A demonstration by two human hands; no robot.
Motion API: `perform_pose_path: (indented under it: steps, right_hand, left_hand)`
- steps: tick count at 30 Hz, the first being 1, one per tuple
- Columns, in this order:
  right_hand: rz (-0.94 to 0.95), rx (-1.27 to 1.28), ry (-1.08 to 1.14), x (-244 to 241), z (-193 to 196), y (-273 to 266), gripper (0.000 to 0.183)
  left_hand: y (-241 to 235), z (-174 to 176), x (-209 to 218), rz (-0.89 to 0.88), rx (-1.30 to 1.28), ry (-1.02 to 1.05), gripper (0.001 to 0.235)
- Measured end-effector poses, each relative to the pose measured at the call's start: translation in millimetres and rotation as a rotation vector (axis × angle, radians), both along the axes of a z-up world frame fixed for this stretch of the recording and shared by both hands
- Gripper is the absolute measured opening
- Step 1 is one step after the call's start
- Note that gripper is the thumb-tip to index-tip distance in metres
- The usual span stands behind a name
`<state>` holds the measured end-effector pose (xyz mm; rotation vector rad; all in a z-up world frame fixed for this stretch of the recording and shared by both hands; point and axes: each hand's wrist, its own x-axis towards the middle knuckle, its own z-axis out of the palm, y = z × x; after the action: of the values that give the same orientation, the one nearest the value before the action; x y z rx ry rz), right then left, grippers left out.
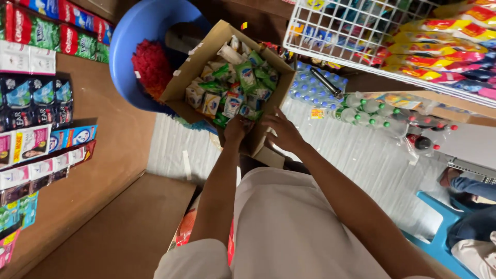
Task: Restocking detergent sachets from a cardboard box onto a wire shelf.
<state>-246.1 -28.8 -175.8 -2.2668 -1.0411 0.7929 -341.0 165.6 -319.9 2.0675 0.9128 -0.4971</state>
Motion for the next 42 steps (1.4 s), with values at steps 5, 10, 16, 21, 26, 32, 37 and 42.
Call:
perform_pose_path:
  steps: [5,10,16,21,26,32,37,42]
  right_hand:
    - [0.016,-0.010,0.032,7,2,-2,0.040]
    - [0.034,-0.029,0.068,8,4,-3,0.039]
    - [0.067,0.018,0.037,9,-9,-8,0.040]
    - [0.102,0.040,0.034,14,-7,-9,0.041]
    - [-0.081,0.045,0.189,17,33,0,0.047]
    - [-0.278,0.363,0.608,20,71,4,0.053]
    - [-0.353,0.257,0.708,28,88,-8,0.033]
    - [-0.323,0.134,0.656,32,87,-26,0.027]
  left_hand:
    - [9,25,0,0.033,-0.071,-0.091,0.043]
    - [20,12,-11,0.131,-0.167,-0.367,0.033]
    - [17,-14,-21,0.054,0.047,-0.311,0.032]
    - [13,5,-6,0.055,0.048,-0.288,0.038]
    - [6,89,9,0.222,-0.177,-0.518,0.030]
    - [-29,177,18,0.548,-0.675,-0.628,0.025]
    - [-51,211,34,0.770,-0.891,-0.755,0.019]
    - [-70,188,31,0.961,-1.042,-0.781,0.018]
